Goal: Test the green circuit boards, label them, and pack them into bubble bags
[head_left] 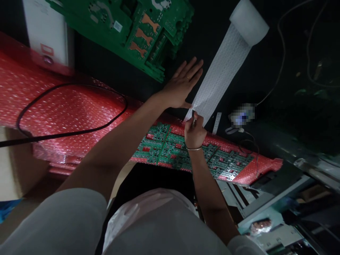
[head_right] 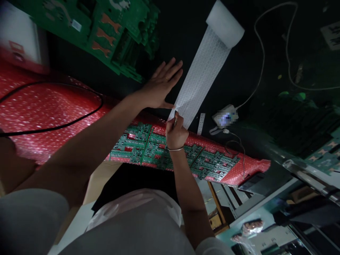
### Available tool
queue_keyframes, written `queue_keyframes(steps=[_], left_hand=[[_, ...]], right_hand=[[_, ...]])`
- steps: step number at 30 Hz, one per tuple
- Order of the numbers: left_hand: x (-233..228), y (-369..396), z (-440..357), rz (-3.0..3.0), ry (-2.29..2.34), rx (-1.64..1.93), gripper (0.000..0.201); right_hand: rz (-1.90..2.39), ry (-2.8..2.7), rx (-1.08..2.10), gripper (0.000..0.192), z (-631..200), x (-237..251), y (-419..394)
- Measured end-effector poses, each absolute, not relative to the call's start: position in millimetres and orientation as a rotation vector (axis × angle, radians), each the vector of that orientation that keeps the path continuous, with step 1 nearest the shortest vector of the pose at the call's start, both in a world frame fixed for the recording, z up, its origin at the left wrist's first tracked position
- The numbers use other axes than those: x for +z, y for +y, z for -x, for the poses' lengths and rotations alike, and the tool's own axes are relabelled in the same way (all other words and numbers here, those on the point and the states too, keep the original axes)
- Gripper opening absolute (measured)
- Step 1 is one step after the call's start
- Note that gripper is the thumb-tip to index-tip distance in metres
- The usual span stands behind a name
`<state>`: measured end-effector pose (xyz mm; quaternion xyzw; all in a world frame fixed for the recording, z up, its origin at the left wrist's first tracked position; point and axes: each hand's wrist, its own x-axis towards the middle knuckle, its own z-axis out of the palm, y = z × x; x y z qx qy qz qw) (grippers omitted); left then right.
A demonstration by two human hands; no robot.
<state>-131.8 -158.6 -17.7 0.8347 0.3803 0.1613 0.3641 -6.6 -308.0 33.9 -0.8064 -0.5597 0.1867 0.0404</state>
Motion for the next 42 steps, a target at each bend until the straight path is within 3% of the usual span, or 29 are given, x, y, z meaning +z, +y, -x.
queue_keyframes(steps=[21, 24, 28, 30, 42], left_hand=[[-17, -156, 132, -2.083, 0.989, 0.461, 0.115], [-5, -159, 139, -2.053, 1.051, 0.473, 0.096], [13, -184, 151, -2.030, 1.154, 0.498, 0.042], [15, -201, 151, -2.051, 1.141, 0.461, 0.024], [1, -224, 132, -2.142, 1.165, 0.384, 0.014]], right_hand=[[2.451, -1.613, 0.636, 0.038, 7, 36, -307], [2.385, -1.524, 0.658, 0.043, -4, 39, -301], [2.302, -1.614, 0.605, 0.046, -32, 33, -280], [2.297, -1.685, 0.544, 0.047, -45, 26, -267], [2.359, -1.820, 0.336, 0.051, -55, -12, -247]])
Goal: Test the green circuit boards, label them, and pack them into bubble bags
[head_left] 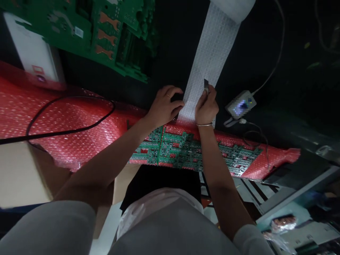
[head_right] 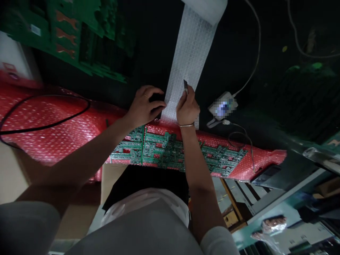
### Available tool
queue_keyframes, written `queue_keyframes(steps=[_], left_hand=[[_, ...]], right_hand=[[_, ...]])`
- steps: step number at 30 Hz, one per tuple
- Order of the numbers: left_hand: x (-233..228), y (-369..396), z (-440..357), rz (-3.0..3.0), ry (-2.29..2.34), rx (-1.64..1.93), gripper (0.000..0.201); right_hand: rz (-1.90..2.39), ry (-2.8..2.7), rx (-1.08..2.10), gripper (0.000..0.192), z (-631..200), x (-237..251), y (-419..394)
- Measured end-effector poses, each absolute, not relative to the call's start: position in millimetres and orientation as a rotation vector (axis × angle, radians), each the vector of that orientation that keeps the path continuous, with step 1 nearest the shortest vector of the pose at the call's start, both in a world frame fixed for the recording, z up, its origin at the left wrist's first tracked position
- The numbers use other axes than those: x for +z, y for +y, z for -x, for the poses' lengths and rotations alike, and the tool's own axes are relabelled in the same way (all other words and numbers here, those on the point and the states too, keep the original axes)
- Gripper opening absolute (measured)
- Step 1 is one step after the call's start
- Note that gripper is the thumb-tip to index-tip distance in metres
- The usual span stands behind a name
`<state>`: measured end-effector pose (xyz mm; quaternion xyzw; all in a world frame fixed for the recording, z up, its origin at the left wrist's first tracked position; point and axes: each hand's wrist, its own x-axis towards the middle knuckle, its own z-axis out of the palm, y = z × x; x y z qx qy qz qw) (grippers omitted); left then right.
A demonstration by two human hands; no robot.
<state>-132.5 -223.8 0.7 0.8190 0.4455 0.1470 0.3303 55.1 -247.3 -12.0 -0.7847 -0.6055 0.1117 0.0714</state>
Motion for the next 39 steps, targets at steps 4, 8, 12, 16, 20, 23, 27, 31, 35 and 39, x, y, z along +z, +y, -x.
queue_keyframes(steps=[4, 8, 12, 16, 20, 23, 27, 31, 35, 39], left_hand=[[2, -224, 131, -2.130, 1.170, 0.371, 0.012], [3, -224, 128, -2.115, 1.181, 0.380, 0.013], [4, -224, 128, -2.111, 1.184, 0.399, 0.014], [4, -223, 131, -2.123, 1.159, 0.362, 0.016], [1, -222, 134, -2.140, 1.100, 0.354, 0.014], [-2, -220, 134, -2.146, 1.088, 0.380, 0.011], [-3, -219, 132, -2.156, 1.098, 0.398, 0.009], [-1, -220, 130, -2.145, 1.130, 0.391, 0.008], [-1, -221, 132, -2.123, 1.118, 0.403, 0.012], [-4, -221, 135, -2.127, 1.070, 0.413, 0.013]], right_hand=[[2.371, -1.831, 0.316, 0.050, -55, -13, -247], [2.370, -1.824, 0.327, 0.050, -54, -12, -247], [2.397, -1.772, 0.369, 0.049, -53, -11, -247], [2.405, -1.741, 0.400, 0.047, -52, -8, -246], [2.366, -1.708, 0.396, 0.047, -52, -9, -247], [2.346, -1.690, 0.391, 0.051, -53, -14, -248], [2.312, -1.670, 0.372, 0.054, -54, -17, -248], [2.332, -1.700, 0.351, 0.054, -55, -19, -249], [2.353, -1.741, 0.334, 0.052, -56, -21, -250], [2.351, -1.772, 0.343, 0.052, -57, -23, -250]])
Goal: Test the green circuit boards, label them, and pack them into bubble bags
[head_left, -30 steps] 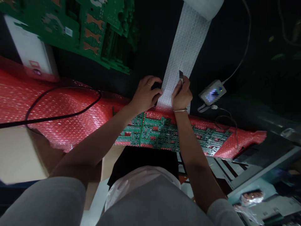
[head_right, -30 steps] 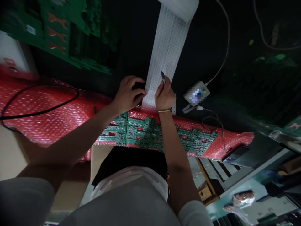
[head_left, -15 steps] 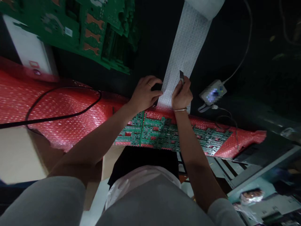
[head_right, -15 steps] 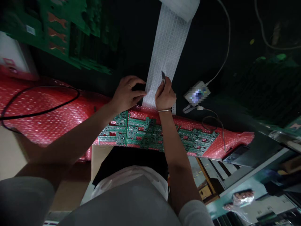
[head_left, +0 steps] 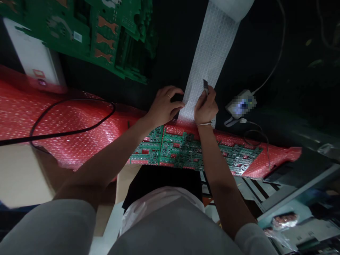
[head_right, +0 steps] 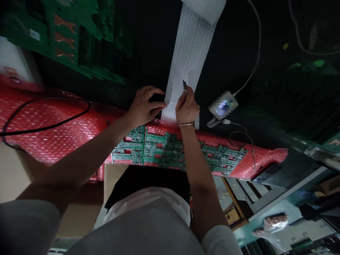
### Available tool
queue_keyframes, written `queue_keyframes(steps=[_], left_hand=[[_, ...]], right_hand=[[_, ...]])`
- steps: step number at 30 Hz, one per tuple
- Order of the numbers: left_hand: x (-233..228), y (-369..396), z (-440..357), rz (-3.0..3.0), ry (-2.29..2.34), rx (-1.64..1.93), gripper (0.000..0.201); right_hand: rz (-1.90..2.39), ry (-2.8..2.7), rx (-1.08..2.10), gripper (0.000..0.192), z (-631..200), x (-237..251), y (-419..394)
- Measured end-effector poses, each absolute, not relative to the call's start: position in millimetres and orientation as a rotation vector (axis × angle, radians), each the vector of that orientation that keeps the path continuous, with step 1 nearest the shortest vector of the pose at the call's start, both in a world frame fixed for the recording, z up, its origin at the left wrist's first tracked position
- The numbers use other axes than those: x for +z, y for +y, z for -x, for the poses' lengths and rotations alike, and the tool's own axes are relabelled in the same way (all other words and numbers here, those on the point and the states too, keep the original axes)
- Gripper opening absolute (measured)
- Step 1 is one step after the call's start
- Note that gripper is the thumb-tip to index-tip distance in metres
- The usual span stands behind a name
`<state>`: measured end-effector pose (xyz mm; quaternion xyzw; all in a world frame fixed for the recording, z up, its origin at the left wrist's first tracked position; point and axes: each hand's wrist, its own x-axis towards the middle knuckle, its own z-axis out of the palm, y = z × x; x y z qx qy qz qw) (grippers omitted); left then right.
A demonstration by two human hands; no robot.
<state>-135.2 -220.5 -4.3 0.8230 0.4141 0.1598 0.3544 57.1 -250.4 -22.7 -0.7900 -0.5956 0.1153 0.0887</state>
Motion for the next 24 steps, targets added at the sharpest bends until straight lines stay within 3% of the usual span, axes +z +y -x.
queue_keyframes(steps=[16, 24], left_hand=[[-2, -218, 134, -2.186, 1.073, 0.395, 0.011], [1, -217, 124, -2.216, 1.019, 0.309, 0.019]], right_hand=[[2.332, -1.741, 0.323, 0.052, -57, -24, -251], [2.316, -1.697, 0.302, 0.055, -55, -22, -250]])
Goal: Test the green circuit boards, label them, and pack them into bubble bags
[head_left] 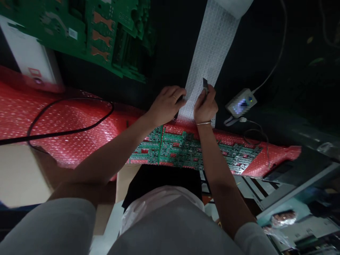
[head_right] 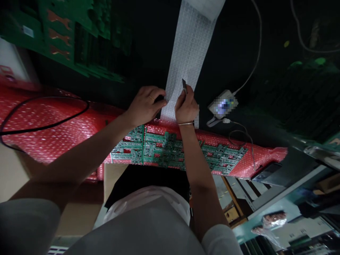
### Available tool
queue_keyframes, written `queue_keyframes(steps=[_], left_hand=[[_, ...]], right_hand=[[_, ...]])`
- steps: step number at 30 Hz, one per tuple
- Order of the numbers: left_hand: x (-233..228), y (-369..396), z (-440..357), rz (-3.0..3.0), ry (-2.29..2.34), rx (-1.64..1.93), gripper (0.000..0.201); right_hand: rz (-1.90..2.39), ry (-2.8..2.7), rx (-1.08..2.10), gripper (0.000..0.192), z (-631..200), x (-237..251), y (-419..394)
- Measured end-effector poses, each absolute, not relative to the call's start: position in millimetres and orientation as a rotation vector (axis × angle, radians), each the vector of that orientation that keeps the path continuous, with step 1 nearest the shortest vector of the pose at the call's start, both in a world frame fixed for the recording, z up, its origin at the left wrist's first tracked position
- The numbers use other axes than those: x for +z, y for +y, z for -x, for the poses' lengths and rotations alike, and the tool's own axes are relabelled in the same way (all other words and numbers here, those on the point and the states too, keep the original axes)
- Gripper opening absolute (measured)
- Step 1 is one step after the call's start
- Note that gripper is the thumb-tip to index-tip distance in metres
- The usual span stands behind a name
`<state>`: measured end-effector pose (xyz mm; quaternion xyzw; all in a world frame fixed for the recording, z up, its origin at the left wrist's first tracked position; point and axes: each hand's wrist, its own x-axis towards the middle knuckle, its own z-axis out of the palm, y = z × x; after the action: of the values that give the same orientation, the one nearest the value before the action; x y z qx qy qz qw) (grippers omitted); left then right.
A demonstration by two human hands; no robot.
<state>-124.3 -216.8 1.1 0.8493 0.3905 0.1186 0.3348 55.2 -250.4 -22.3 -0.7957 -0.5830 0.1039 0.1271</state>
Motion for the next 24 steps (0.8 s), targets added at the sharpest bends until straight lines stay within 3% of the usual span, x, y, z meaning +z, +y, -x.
queue_keyframes(steps=[6, 24], left_hand=[[-2, -215, 122, -2.207, 0.994, 0.324, 0.022], [-5, -217, 135, -2.193, 1.023, 0.369, 0.011]], right_hand=[[2.285, -1.688, 0.194, 0.062, -54, -22, -249], [2.298, -1.689, 0.283, 0.061, -54, -19, -249]])
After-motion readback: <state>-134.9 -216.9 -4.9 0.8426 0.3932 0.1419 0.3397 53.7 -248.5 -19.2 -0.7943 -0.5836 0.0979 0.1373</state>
